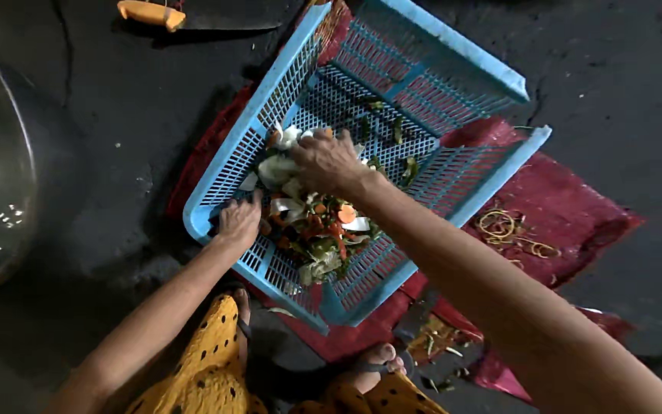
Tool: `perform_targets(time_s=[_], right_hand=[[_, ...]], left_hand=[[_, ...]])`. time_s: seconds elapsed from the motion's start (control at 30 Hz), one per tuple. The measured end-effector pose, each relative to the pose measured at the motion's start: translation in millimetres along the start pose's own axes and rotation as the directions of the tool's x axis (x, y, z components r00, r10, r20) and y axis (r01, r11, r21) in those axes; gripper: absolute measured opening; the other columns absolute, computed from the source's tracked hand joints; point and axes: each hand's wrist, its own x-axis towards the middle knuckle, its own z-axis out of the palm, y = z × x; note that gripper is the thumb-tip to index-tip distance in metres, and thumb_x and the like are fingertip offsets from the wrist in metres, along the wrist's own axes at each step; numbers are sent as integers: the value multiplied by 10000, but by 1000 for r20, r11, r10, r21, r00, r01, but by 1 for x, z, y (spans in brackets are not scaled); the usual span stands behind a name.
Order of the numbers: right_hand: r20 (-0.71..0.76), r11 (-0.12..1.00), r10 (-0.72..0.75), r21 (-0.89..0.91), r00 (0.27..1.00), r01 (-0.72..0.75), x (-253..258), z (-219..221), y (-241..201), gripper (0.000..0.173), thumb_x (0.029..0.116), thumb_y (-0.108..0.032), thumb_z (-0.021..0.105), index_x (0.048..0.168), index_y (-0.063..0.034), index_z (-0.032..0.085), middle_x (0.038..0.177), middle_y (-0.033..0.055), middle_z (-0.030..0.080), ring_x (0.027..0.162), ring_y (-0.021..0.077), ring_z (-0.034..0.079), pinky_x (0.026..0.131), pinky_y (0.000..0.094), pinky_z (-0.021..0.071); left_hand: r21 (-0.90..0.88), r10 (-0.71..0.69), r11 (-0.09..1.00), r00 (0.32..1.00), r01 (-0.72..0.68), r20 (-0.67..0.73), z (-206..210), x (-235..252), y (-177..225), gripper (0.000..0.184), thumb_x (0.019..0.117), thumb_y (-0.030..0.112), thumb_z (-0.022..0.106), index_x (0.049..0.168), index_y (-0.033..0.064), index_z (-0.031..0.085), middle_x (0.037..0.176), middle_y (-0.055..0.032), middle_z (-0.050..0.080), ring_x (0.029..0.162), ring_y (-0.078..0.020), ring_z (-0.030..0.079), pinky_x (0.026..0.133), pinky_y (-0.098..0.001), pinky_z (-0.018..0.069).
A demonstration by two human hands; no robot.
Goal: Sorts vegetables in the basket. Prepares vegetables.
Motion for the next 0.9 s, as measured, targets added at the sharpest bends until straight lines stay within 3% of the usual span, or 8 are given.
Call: perform_targets(time_s=[0.13, 0.27, 0.33, 0.4, 0.47, 0.63, 0.77, 0.9], right_hand=[[433, 990, 140, -74, 891, -119, -41, -54, -19, 361, 938, -380, 728, 1197, -129, 716, 1164, 191, 691, 1089, 446, 642, 827, 691, 473], [111, 997, -13, -76, 994, 22, -20, -30, -38, 263, 966, -316, 673, 1067, -88, 755, 1195, 208, 678, 1212, 482, 573, 874, 726, 441], [-12, 971, -230, -69, 973, 229, 7, 17, -42, 225, 942, -182, 679, 1153, -144, 747, 1355, 164, 618, 1341, 460, 482, 954, 775, 365], [-32, 929, -361, -99, 932, 357, 21, 53, -39, 443, 886, -68, 736, 1311, -178, 674, 1491, 192, 505, 1446, 497, 353, 999, 881, 229], [-61, 922, -375, -128, 925, 365, 19, 62, -30, 415, 864, -92, 762, 1264, -165, 679, 1434, 193, 541, 1387, 493, 420, 965, 846, 301], [222, 984, -174, 64, 959, 164, -27, -7, -1, 309, 972, -311, 651, 1225, -158, 740, 1273, 170, 648, 1278, 428, 538, 892, 672, 484], [142, 903, -93, 430, 986, 23, -64, -62, 51, 277, 982, -273, 676, 1075, -27, 761, 1103, 167, 725, 1042, 330, 691, 935, 584, 525], [-27, 904, 230, 376, 973, -203, -59, -41, 111, 348, 942, -244, 734, 1205, -20, 702, 1289, 309, 588, 1161, 504, 581, 941, 709, 444]], left_hand=[[-95, 32, 995, 999, -32, -1, -2, 3, -4, 473, 969, 63, 640, 1423, 58, 506, 1329, -268, 585, 1135, -477, 628, 919, -618, 520], [6, 71, 997, 997, -72, 20, -1, 5, 0, 401, 1003, 64, 590, 1401, 10, 568, 1315, -288, 584, 1186, -476, 602, 955, -602, 517], [50, 89, 995, 995, -88, -34, 3, 3, -1, 331, 1003, 45, 577, 1327, 7, 632, 1276, -278, 615, 1159, -465, 623, 940, -591, 532], [78, 95, 993, 994, -91, -50, 0, 3, -5, 259, 970, 0, 612, 1218, -35, 673, 1233, -275, 632, 1153, -456, 623, 958, -578, 526], [114, 111, 988, 992, -102, -67, 0, 4, -8, 268, 965, -1, 627, 1225, -56, 661, 1210, -277, 628, 1121, -449, 635, 944, -561, 533], [-90, 383, 917, 921, -388, -73, 1, -19, 20, 263, 1032, 178, 572, 1185, 21, 717, 1159, -208, 704, 1068, -371, 693, 929, -531, 550], [-278, 513, 738, 779, -615, -360, -5, -29, 48, 218, 998, 145, 596, 1109, 49, 758, 1099, -145, 726, 965, -275, 725, 826, -462, 595], [-293, 386, 812, 841, -504, -379, -45, 19, 35, 406, 979, 21, 565, 1384, 2, 584, 1457, -222, 534, 1342, -365, 532, 1099, -514, 454]])
